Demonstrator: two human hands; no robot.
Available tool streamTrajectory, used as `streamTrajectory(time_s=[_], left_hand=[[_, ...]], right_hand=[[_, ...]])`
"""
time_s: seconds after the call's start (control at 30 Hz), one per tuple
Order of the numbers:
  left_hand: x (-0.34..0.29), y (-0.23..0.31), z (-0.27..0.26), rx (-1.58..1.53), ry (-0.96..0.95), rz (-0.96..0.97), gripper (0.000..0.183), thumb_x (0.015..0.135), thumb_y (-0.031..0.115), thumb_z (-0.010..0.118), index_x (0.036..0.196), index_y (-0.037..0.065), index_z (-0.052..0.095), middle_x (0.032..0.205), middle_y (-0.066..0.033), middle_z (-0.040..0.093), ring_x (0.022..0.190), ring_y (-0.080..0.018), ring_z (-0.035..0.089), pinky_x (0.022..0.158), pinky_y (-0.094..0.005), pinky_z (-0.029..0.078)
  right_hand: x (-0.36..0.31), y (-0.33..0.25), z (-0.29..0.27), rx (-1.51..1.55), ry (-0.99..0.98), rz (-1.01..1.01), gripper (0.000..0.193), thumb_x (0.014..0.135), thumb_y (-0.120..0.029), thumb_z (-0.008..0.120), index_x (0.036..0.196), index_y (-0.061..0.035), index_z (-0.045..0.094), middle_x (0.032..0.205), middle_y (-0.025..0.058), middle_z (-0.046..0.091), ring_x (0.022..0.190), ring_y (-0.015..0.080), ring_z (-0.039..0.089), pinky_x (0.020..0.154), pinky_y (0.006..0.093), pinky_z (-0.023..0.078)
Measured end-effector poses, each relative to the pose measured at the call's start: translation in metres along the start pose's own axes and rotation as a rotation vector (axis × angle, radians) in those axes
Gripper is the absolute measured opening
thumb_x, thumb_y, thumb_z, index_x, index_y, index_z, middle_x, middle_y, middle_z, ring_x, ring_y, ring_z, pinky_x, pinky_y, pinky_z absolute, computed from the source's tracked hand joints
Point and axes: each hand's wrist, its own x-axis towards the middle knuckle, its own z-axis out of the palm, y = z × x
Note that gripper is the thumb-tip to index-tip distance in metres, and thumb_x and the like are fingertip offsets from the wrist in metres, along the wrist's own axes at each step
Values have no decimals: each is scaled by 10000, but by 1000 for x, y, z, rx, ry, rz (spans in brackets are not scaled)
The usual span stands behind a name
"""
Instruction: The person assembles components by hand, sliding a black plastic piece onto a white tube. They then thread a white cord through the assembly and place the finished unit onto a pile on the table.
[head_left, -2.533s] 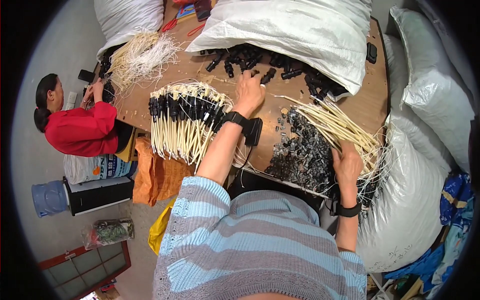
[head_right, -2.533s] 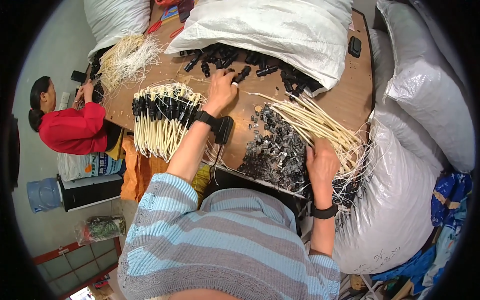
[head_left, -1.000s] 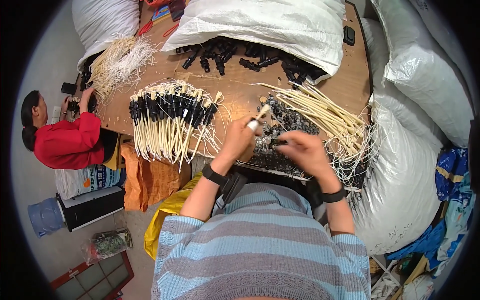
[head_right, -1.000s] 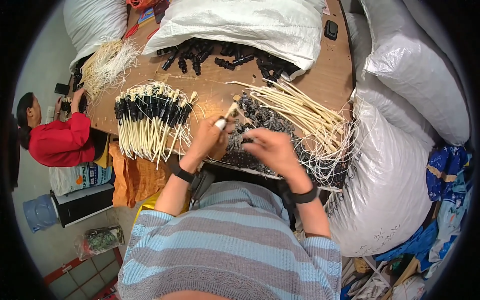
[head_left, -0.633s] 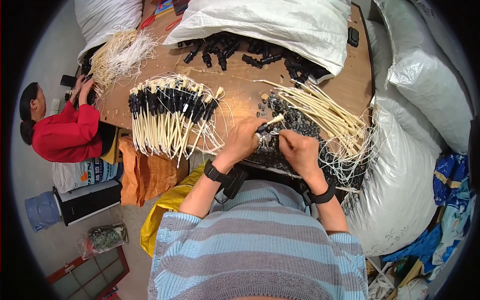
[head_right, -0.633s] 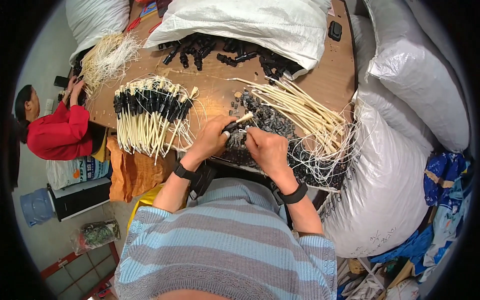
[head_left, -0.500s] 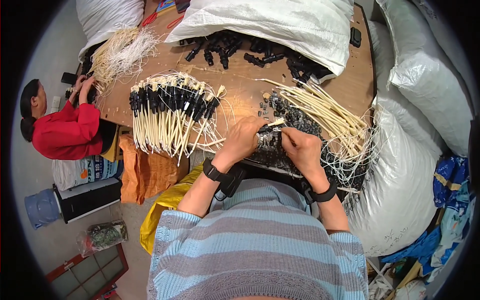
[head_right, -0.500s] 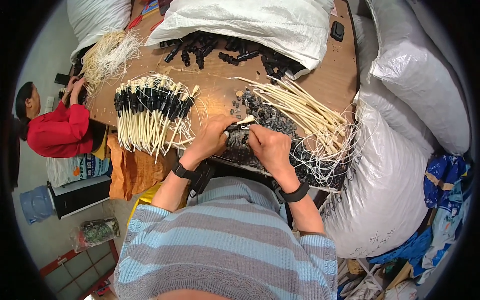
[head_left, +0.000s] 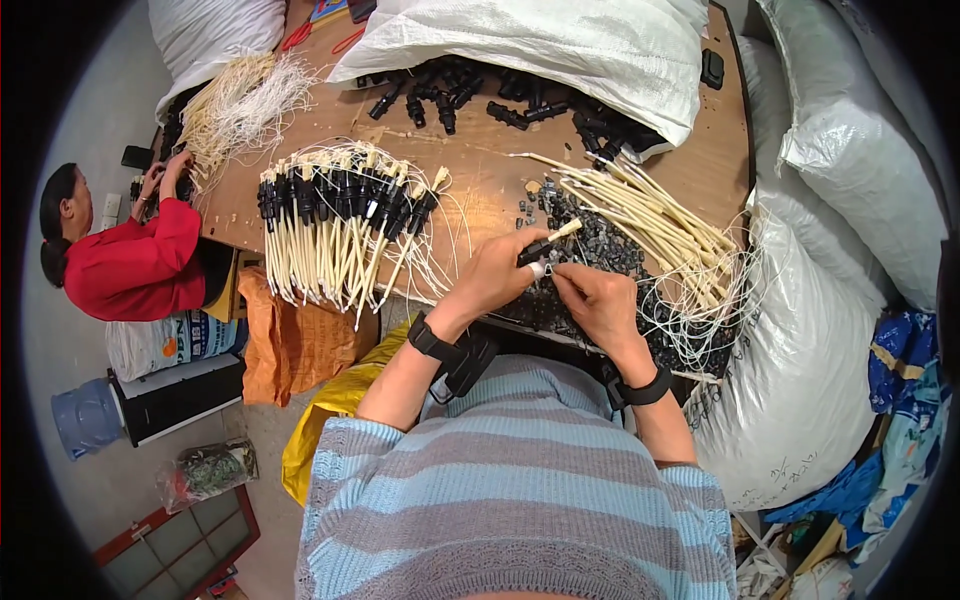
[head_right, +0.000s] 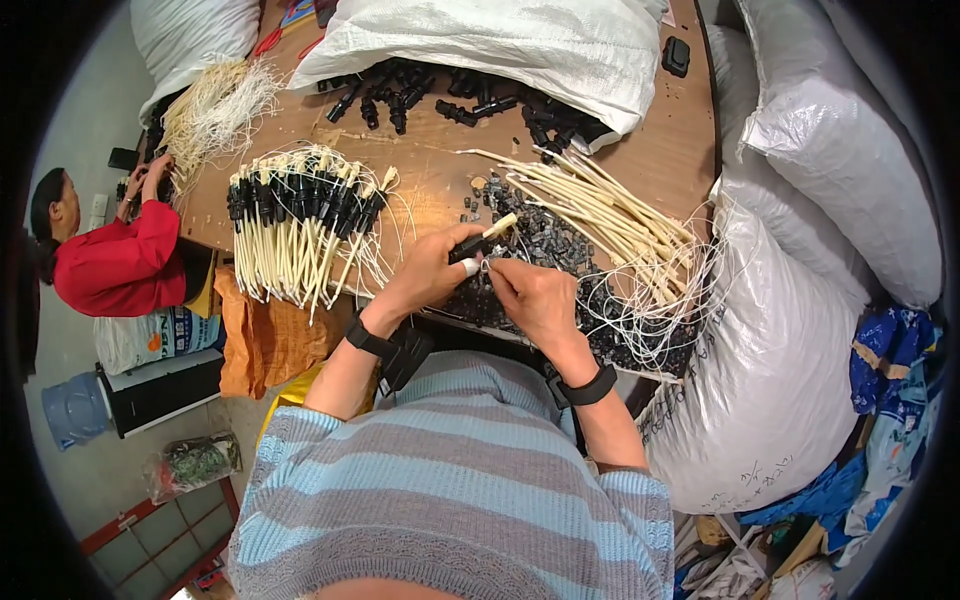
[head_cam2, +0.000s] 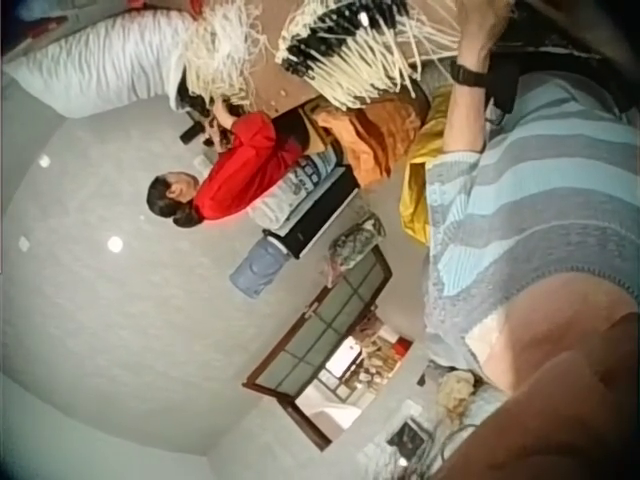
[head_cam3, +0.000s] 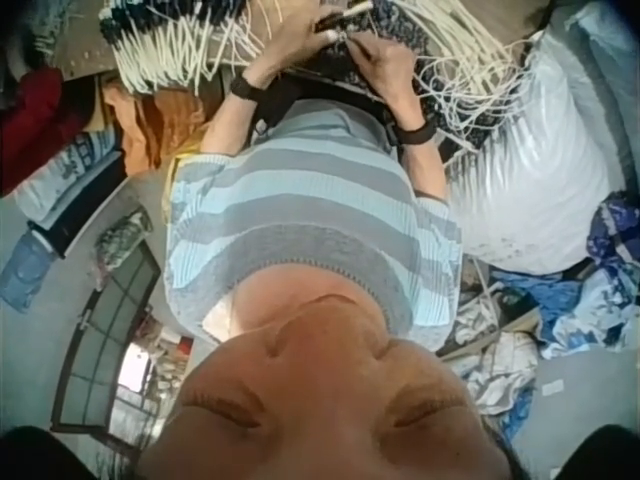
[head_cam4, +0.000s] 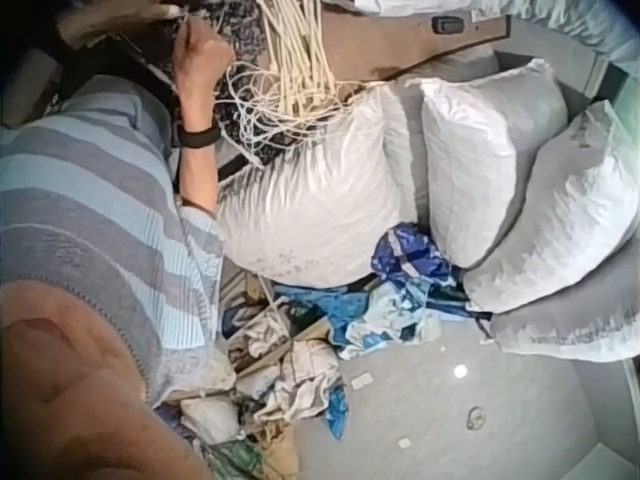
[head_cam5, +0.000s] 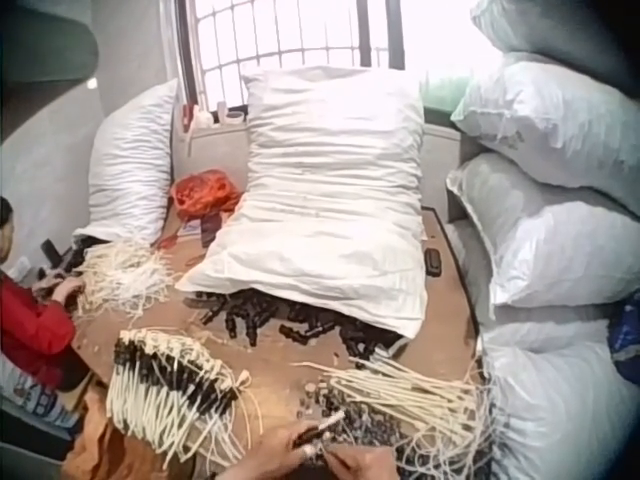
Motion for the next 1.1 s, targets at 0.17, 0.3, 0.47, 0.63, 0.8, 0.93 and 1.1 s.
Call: streamTrajectory(time_s=[0.17, 0.3, 0.47, 0.63, 0.8, 0.93, 1.1], left_hand=[[0, -5, -1, 63, -56, -14, 346, 769, -7, 557, 1113, 11, 587, 943, -182, 641, 872, -305, 625, 817, -367, 471], [-10, -15, -6, 345, 30, 92, 397, 722, -53, 525, 1109, 14, 583, 988, -195, 639, 975, -369, 599, 863, -413, 464], [-11, -16, -1, 362, -12, 143, 429, 688, -85, 513, 1098, 21, 583, 1004, -206, 634, 1015, -396, 575, 883, -447, 457], [-10, -12, 0, 370, -101, 149, 458, 691, -88, 518, 1130, 32, 567, 1009, -207, 635, 1007, -390, 580, 861, -450, 462], [-6, 2, -6, 196, -313, 22, 511, 684, -98, 519, 1176, 38, 517, 972, -184, 639, 964, -376, 598, 814, -431, 477], [-7, -3, 0, -45, 36, 183, 355, 668, -90, 613, 1002, 31, 605, 863, -102, 631, 849, -282, 612, 760, -361, 486], [-9, -11, -2, 51, 194, 428, 188, 656, -127, 595, 756, 27, 637, 814, -69, 623, 809, -243, 613, 719, -307, 485]], right_hand=[[-1, 1, -3, -63, -16, -60, 23, 789, -113, 684, 802, -104, 666, 617, 82, 594, 537, 282, 603, 463, 366, 454], [0, 1, -9, -100, 11, -44, 19, 785, -105, 676, 800, -109, 666, 611, 84, 589, 530, 283, 598, 457, 362, 452], [0, 3, -6, -124, -1, -60, 32, 780, -97, 677, 811, -97, 676, 631, 86, 610, 540, 276, 612, 463, 346, 462], [-1, 1, -2, -3, 1, -49, 79, 797, -86, 675, 876, -76, 672, 702, 118, 634, 583, 288, 627, 494, 348, 472], [-2, -3, -3, 115, -289, 27, 217, 849, -52, 633, 1065, -75, 625, 760, 170, 627, 662, 343, 631, 579, 371, 489], [-5, -2, 2, 54, -143, 17, 181, 869, -61, 625, 1050, -63, 625, 764, 166, 630, 662, 343, 628, 580, 376, 489], [-6, -10, 2, 171, -65, -10, 178, 871, -99, 633, 1046, -74, 643, 768, 155, 641, 625, 349, 620, 532, 380, 482]])
